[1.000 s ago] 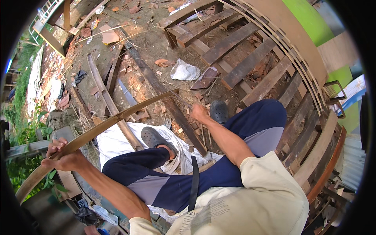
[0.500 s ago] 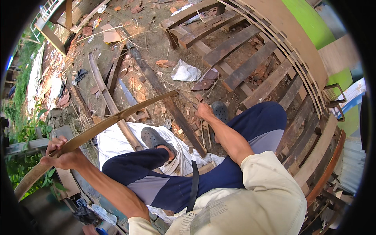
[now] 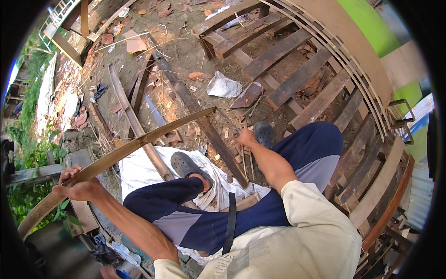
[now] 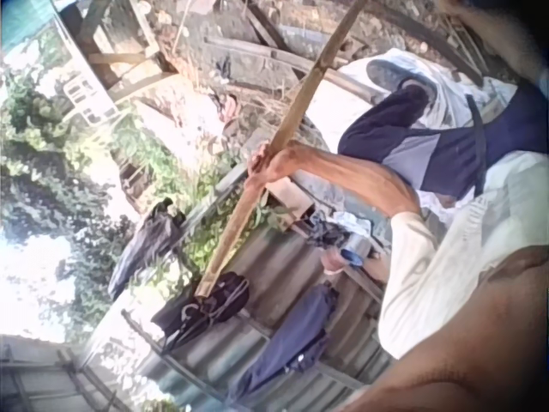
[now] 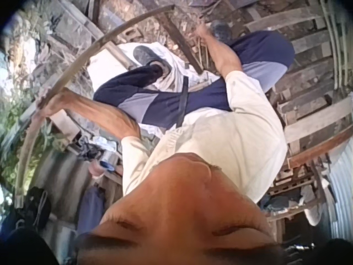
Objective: The person sits on the ground and uses a knife to shave thin strips from a long wooden stick. They repeatedly draw the blade along the stick to remove shavings, occasionally rotating the stick to work different sides.
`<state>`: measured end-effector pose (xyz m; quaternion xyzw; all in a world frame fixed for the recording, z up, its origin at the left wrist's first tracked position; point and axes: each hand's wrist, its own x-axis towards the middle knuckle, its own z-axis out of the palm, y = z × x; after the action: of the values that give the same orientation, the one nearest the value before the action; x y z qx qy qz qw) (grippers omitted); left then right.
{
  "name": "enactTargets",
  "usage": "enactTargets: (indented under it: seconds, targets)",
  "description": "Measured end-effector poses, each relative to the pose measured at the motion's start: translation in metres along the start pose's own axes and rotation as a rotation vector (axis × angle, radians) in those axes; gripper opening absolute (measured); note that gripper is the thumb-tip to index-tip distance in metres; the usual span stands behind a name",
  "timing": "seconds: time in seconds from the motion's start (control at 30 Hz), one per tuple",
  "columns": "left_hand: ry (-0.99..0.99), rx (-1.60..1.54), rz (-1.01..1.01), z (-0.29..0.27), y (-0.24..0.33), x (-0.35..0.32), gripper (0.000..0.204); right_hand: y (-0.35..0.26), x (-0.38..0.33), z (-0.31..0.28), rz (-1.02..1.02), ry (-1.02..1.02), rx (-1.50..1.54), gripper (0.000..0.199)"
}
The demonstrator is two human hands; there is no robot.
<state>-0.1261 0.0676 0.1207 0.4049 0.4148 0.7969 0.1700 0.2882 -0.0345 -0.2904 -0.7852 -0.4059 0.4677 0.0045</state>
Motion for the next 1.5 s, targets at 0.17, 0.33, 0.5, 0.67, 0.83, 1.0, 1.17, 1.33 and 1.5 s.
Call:
enactTargets:
  seconds: [0.17, 0.33, 0.5, 0.67, 0.83, 1.0, 1.17, 1.33, 1.5]
  targets:
    - [-0.064, -0.091, 0.014, 0.01, 0.002, -0.007, 0.073, -0.001, 0.009, -0.005, 0.12, -0.027, -0.014, 0.042]
    - [-0.294, -0.399, -0.158, 0.01, 0.004, -0.007, 0.088, -0.035, -0.002, -0.014, 0.059, 0.024, 0.017, 0.042]
    - [-0.084, -0.243, -0.116, 0.023, 0.014, -0.019, 0.092, -0.085, -0.057, -0.007, -0.13, 0.207, 0.2, 0.035]
    - [0.057, -0.18, -0.13, 0.029, 0.019, -0.027, 0.09, -0.119, -0.13, 0.008, -0.505, 0.123, 0.304, 0.036]
    - [0.055, -0.201, -0.133, 0.022, 0.02, -0.029, 0.09, -0.085, -0.107, 0.033, -0.543, 0.304, 0.257, 0.027]
    - [0.134, -0.159, -0.136, 0.025, 0.02, -0.032, 0.088, -0.068, -0.082, 0.018, -0.298, 0.09, 0.196, 0.035]
    - [0.138, -0.122, -0.14, 0.03, 0.023, -0.031, 0.087, -0.062, -0.084, 0.046, -0.433, 0.275, 0.169, 0.033]
    - [0.186, -0.103, -0.16, 0.026, 0.018, -0.022, 0.086, -0.01, -0.033, 0.03, -0.168, 0.086, 0.1, 0.037]
    - [0.237, -0.048, -0.14, 0.03, 0.021, -0.023, 0.087, -0.058, -0.076, 0.024, -0.408, 0.061, 0.188, 0.035]
